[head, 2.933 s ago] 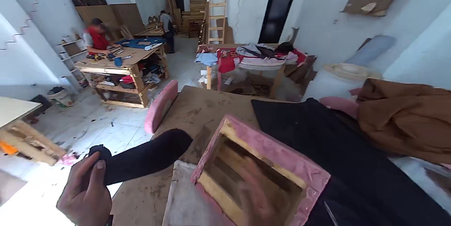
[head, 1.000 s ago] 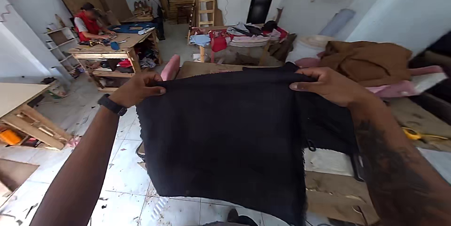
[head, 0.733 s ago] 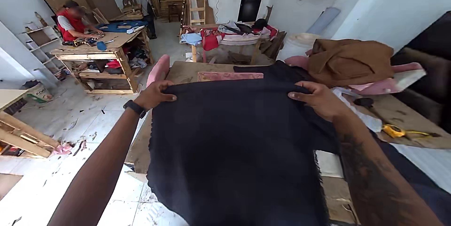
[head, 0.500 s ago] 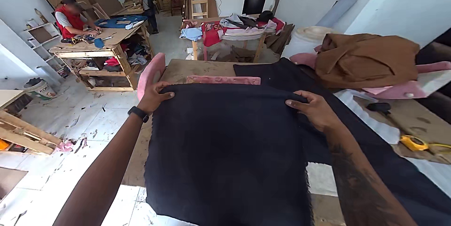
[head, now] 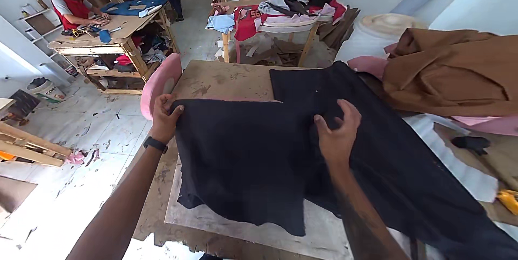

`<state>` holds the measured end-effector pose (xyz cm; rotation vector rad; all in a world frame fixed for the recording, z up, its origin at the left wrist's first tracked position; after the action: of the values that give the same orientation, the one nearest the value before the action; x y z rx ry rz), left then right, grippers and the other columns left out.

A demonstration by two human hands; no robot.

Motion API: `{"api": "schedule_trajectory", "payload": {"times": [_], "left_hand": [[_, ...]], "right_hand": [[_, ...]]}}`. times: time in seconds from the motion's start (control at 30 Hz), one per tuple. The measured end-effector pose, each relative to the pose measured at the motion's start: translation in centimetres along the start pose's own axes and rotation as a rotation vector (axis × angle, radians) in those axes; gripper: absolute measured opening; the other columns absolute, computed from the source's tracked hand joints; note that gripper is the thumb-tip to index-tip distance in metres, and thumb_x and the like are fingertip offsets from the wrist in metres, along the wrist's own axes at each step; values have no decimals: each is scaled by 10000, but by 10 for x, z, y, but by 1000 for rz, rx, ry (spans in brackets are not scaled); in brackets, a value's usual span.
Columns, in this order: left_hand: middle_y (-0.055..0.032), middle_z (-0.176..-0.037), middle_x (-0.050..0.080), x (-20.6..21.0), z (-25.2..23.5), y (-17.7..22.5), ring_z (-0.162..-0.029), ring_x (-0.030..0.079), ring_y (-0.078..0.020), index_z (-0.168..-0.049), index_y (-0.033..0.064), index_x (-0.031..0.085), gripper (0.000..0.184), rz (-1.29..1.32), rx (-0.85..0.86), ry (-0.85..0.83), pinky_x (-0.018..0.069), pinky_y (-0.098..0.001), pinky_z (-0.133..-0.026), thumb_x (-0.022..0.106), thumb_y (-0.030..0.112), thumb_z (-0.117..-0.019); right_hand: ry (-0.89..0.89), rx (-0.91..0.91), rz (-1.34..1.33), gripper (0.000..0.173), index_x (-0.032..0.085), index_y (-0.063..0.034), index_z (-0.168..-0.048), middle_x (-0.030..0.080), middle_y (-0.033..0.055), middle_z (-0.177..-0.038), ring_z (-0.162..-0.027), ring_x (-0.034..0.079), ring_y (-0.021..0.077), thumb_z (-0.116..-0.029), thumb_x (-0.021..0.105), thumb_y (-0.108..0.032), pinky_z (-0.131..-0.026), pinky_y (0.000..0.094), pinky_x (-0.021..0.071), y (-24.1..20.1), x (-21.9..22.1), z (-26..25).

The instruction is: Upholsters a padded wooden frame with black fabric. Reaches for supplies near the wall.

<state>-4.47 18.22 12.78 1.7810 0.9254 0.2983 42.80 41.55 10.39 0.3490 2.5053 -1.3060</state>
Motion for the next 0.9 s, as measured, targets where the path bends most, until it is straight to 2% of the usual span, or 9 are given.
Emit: {"api": "schedule_trajectory", "payload": {"times": [0.1, 0.13, 0.23, 0.37, 0.43, 0.53, 0.63, 0.8, 0.9], "left_hand": [[-73, -1158, 689, 10, 3, -19, -901, 717, -208, -1317, 116, 537, 382, -109, 69, 50, 642, -444, -790, 708, 130, -975], [-63, -1156, 690, 11, 7, -26, -883, 709, -182, -1270, 113, 583, 304, -138, 122, 44, 635, -413, -780, 689, 125, -986], [-80, -1211, 663, 12, 0, -36, -1143, 643, -203, -1149, 81, 713, 176, -135, 377, -93, 567, -421, -988, 664, 134, -989], [-50, -1209, 649, -4, -9, -29, -1117, 627, -155, -1151, 121, 766, 417, -226, 464, -251, 565, -353, -958, 851, 385, -839], [-30, -1154, 645, -11, -14, -18, -1031, 624, -122, -1020, 143, 793, 241, -250, 489, -302, 568, -310, -887, 837, 315, -856], [3, -1209, 626, -21, -20, 5, -1005, 604, -118, -901, 201, 779, 178, -217, 405, -399, 551, -310, -835, 737, 370, -937], [28, -1234, 672, -23, -39, 12, -1172, 609, -175, -901, 223, 772, 224, -166, 301, -501, 535, -404, -979, 657, 396, -986], [9, -1146, 713, -3, -72, -18, -1075, 669, -163, -870, 162, 754, 215, -97, 145, -547, 587, -373, -910, 638, 284, -1003], [15, -1219, 713, -6, -73, -13, -1132, 672, -164, -1053, 186, 764, 202, -234, 89, -519, 588, -415, -949, 650, 343, -999]], "right_hand": [[-31, -266, 51, 571, 572, -114, -1452, 359, 122, -1634, -1531, 296, 317, -989, 609, -446, -1227, 566, 333, -19, 37, 32], [-35, -278, 32, 518, 609, -123, -1425, 412, 102, -1610, -1512, 344, 295, -1001, 606, -420, -1224, 543, 354, -14, 49, 41], [68, -262, -33, 381, 683, -59, -1322, 634, 108, -1386, -1306, 589, 238, -1006, 645, -269, -1102, 436, 513, -3, 59, 44], [61, -314, -54, 203, 754, -42, -1127, 710, 87, -1142, -1092, 675, 194, -956, 712, -145, -961, 376, 583, -15, 48, 33], [-46, -301, -35, 143, 756, -95, -1031, 706, 43, -1104, -1101, 661, 196, -949, 718, -206, -971, 397, 572, -25, 34, 24], [-235, -243, -49, 172, 717, -159, -924, 656, 18, -1167, -1207, 596, 233, -964, 690, -324, -1031, 451, 529, -45, 8, 5], [-336, -156, -78, 204, 711, -145, -910, 705, 5, -1045, -986, 682, 165, -985, 661, -327, -843, 358, 605, -51, 1, -18], [-398, -23, -125, 160, 717, -130, -941, 701, -12, -910, -781, 649, 111, -1015, 639, -249, -669, 292, 556, -26, 33, -41], [-390, 19, -172, 155, 717, -131, -975, 695, -7, -923, -778, 642, 120, -1019, 637, -256, -659, 284, 550, -23, 36, -39]]}}
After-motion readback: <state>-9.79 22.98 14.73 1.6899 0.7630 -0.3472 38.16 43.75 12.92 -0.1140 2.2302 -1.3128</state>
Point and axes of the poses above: each hand's wrist, its own z-axis away from the middle knuckle, its own x-axis out of the palm, y = z × x, the point moved 3 cm from there along -z, towards the middle knuckle
